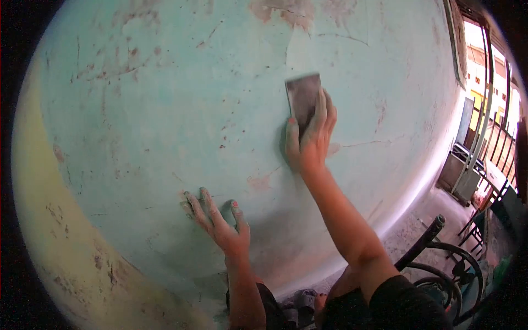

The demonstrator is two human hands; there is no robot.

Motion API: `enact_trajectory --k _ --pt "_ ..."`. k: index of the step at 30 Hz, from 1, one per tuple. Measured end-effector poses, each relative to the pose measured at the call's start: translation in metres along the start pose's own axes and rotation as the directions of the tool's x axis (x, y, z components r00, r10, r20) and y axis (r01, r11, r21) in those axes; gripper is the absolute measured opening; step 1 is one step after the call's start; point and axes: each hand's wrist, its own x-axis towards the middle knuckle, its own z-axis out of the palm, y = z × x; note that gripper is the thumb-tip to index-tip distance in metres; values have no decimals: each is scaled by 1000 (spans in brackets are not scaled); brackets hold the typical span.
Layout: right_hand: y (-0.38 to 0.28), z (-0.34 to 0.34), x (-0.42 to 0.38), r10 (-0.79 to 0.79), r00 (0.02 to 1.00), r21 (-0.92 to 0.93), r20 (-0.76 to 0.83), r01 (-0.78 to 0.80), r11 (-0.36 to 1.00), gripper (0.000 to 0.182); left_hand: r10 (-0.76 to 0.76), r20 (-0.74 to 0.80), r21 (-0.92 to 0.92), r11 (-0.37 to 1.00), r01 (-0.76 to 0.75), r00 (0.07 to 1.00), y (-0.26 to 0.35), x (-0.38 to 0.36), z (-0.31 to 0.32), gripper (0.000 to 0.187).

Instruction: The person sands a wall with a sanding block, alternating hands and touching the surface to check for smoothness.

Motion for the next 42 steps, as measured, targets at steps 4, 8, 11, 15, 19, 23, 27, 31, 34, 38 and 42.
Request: enact_trajectory --k 4,8,11,15,19,23,27,31,34,38,42 --pt "-5 13 54 19 998 93 -65 -13 996 71 -8 4 -38 999 8 1000 1 -2 -1 68" --pt "-7 12 4 15 999 84 -39 -12 996 69 -16 36 -8 1000 16 999 2 -2 -4 68" --pt "-14 7 -30 -61 998 46 -8 62 997 68 -6 36 18 1000 5 999 2 -2 -1 69" --pt "-20 13 13 -18 1000 30 -21 19 999 68 -33 47 -5 999 34 998 6 -2 -2 69" --pt "-23 18 42 -27 999 66 -21 28 997 69 -8 15 12 1000 8 1000 1 -5 4 68" --pt "-25 7 -39 -20 1000 146 14 18 989 70 -33 26 11 999 33 999 4 -7 2 68" --pt "-37 7 -33 24 999 23 47 -25 999 69 -86 89 50 995 82 992 6 -7 4 68" --pt "-42 21 36 12 1000 80 3 -12 997 66 -64 75 -11 998 65 995 8 -8 1 69" --pt "-50 17 18 -52 998 45 19 51 998 64 -76 89 -9 997 77 993 2 -10 5 72" --pt "-45 9 -41 -193 980 44 50 191 981 62 -18 26 23 1000 17 1000 2 -9 7 71" --pt "-52 9 -2 -124 987 47 98 120 992 62 -81 84 41 996 77 993 5 -9 8 71"
